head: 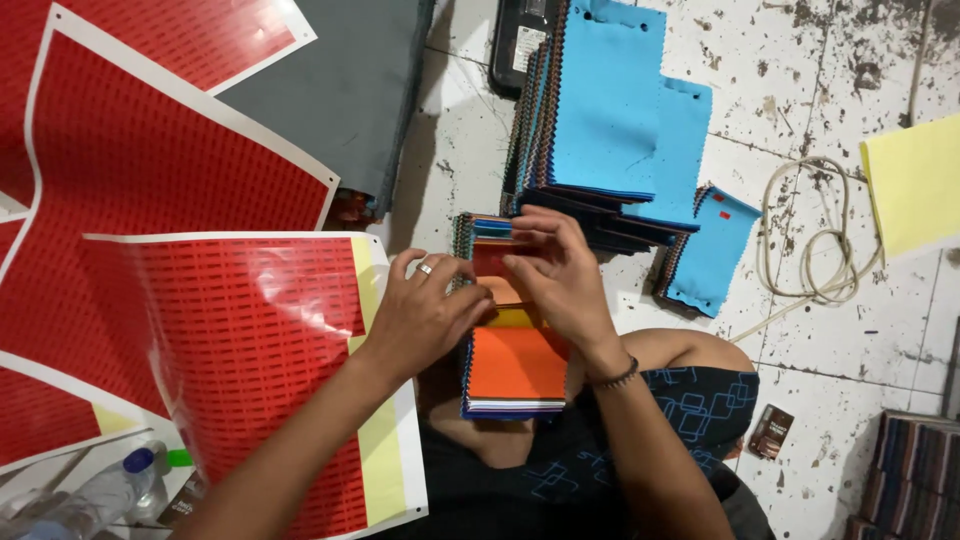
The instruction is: Organizing color swatches and preparing red sticker sheets on the floor of a workshop.
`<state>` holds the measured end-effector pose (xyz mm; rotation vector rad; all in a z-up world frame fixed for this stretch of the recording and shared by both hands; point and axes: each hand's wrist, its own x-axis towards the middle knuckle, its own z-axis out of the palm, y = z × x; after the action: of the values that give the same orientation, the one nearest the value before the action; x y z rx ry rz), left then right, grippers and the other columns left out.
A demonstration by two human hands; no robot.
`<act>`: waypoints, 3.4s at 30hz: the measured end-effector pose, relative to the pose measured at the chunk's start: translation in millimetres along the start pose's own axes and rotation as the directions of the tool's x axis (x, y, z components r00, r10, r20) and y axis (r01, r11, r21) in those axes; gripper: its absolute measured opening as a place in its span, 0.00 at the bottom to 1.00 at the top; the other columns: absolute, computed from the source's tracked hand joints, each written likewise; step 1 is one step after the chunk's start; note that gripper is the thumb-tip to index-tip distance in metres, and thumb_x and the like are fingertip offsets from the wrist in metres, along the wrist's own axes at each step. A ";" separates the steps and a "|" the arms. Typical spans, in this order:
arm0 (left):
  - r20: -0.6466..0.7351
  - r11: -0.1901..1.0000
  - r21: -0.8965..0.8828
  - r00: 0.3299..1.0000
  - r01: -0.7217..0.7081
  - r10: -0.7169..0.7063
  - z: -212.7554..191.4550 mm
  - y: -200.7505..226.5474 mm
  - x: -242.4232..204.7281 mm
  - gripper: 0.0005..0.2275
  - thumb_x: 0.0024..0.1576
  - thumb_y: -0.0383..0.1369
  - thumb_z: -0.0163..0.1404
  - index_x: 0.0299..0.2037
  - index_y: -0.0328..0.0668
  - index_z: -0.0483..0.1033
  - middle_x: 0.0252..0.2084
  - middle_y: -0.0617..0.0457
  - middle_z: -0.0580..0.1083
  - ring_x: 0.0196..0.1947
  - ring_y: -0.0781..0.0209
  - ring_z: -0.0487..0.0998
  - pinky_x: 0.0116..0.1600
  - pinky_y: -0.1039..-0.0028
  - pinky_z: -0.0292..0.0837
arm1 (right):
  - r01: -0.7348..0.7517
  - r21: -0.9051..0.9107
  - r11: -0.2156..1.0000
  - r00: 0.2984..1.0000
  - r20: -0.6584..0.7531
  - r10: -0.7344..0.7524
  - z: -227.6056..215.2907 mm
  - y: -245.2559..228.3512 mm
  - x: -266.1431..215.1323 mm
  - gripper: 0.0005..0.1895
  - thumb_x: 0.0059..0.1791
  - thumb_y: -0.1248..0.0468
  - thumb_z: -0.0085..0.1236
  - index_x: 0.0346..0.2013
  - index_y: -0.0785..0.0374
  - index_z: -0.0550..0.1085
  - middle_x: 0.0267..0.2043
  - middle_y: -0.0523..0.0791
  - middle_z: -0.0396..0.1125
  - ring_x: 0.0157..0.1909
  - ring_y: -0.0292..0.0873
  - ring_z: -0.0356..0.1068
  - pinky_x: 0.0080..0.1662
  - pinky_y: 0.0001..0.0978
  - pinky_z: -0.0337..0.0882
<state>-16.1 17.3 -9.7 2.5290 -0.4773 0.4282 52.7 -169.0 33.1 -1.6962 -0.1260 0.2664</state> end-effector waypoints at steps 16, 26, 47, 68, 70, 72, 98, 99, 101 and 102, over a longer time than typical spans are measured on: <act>0.042 0.983 -0.015 0.983 0.182 -0.181 1.1 5.4 1.9 0.13 0.59 0.38 0.56 0.52 0.50 0.74 0.48 0.54 0.69 0.51 0.53 0.75 0.61 0.52 0.62 | -0.005 -0.182 0.983 0.998 0.060 0.016 13.8 0.5 12.2 0.22 0.47 0.82 0.57 0.55 0.67 0.72 0.63 0.58 0.56 0.58 0.64 0.70 0.54 0.49 0.78; 0.100 0.988 0.040 0.983 0.152 -0.155 -0.2 7.0 3.7 0.17 0.60 0.37 0.53 0.59 0.45 0.74 0.56 0.43 0.69 0.58 0.45 0.71 0.61 0.46 0.58 | 0.202 -0.430 0.880 0.979 0.104 -0.174 21.7 19.3 7.9 0.22 0.48 0.80 0.59 0.55 0.64 0.72 0.64 0.54 0.56 0.55 0.63 0.71 0.50 0.45 0.80; 0.301 0.583 -0.512 0.767 0.631 -0.566 9.2 2.5 29.2 0.08 0.60 0.35 0.55 0.42 0.40 0.82 0.38 0.48 0.73 0.39 0.48 0.79 0.43 0.58 0.74 | 0.196 -0.272 0.942 0.981 0.039 -0.192 -0.6 -11.1 -14.7 0.16 0.53 0.78 0.50 0.54 0.67 0.71 0.62 0.54 0.59 0.56 0.57 0.73 0.54 0.48 0.78; 0.358 0.960 -0.273 0.933 0.056 0.048 -65.8 58.1 -45.4 0.10 0.55 0.34 0.59 0.47 0.52 0.80 0.47 0.49 0.72 0.49 0.50 0.74 0.48 0.57 0.69 | 0.313 -0.498 0.809 0.945 0.248 -0.213 -42.8 -24.2 -33.0 0.12 0.54 0.65 0.53 0.52 0.64 0.73 0.51 0.49 0.72 0.52 0.46 0.73 0.54 0.36 0.74; 0.306 0.979 -0.204 0.949 -0.006 0.070 -53.8 63.7 -66.4 0.10 0.58 0.32 0.56 0.49 0.50 0.80 0.50 0.47 0.71 0.51 0.48 0.73 0.48 0.56 0.66 | 0.324 -0.548 0.771 0.933 0.318 -0.167 -39.9 -5.0 -33.0 0.14 0.54 0.62 0.53 0.54 0.62 0.73 0.52 0.48 0.72 0.53 0.45 0.72 0.54 0.37 0.72; 0.173 0.991 -0.135 0.985 0.007 0.016 -37.5 69.5 -83.7 0.12 0.58 0.32 0.56 0.52 0.50 0.79 0.54 0.45 0.72 0.52 0.46 0.74 0.49 0.59 0.69 | 0.456 -0.605 0.653 0.885 0.389 -0.257 -37.3 17.3 -31.6 0.12 0.53 0.67 0.56 0.51 0.61 0.73 0.51 0.48 0.70 0.51 0.49 0.68 0.51 0.41 0.67; 0.268 0.989 -0.067 0.957 0.129 -0.107 -20.6 75.1 -84.6 0.33 0.42 0.31 0.68 0.60 0.48 0.68 0.64 0.44 0.62 0.54 0.44 0.74 0.52 0.56 0.73 | 0.003 0.004 1.000 0.906 0.423 -0.004 -9.0 -29.4 12.5 0.16 0.55 0.60 0.51 0.55 0.63 0.71 0.54 0.49 0.71 0.58 0.46 0.74 0.58 0.35 0.77; 0.272 0.991 -0.062 0.957 0.122 -0.100 -21.1 75.7 -83.1 0.34 0.41 0.31 0.69 0.60 0.49 0.68 0.63 0.45 0.62 0.53 0.46 0.74 0.51 0.57 0.74 | -0.122 -0.073 0.990 0.837 0.529 0.142 -10.1 -32.6 13.7 0.19 0.53 0.56 0.52 0.55 0.62 0.72 0.53 0.50 0.73 0.57 0.45 0.76 0.54 0.33 0.79; 0.280 0.993 -0.055 0.957 0.102 -0.083 -21.5 75.5 -83.6 0.33 0.44 0.35 0.68 0.60 0.49 0.67 0.64 0.44 0.61 0.54 0.46 0.73 0.52 0.57 0.73 | 0.021 -0.111 0.994 0.911 0.412 0.027 -10.6 -10.4 17.4 0.17 0.54 0.61 0.51 0.56 0.62 0.70 0.60 0.51 0.68 0.61 0.47 0.71 0.59 0.35 0.76; 0.287 0.995 -0.044 0.956 0.084 -0.068 -22.9 73.7 -84.1 0.32 0.46 0.39 0.68 0.61 0.49 0.67 0.65 0.43 0.61 0.56 0.47 0.72 0.54 0.57 0.72 | 0.158 -0.163 0.974 0.950 0.295 -0.105 -8.4 0.9 20.6 0.16 0.54 0.67 0.51 0.58 0.62 0.69 0.66 0.53 0.63 0.66 0.49 0.66 0.64 0.38 0.72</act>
<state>-125.9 -8.2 8.3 2.5553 -0.4880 0.0184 74.6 -172.4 31.1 -1.8160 -0.4907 0.4088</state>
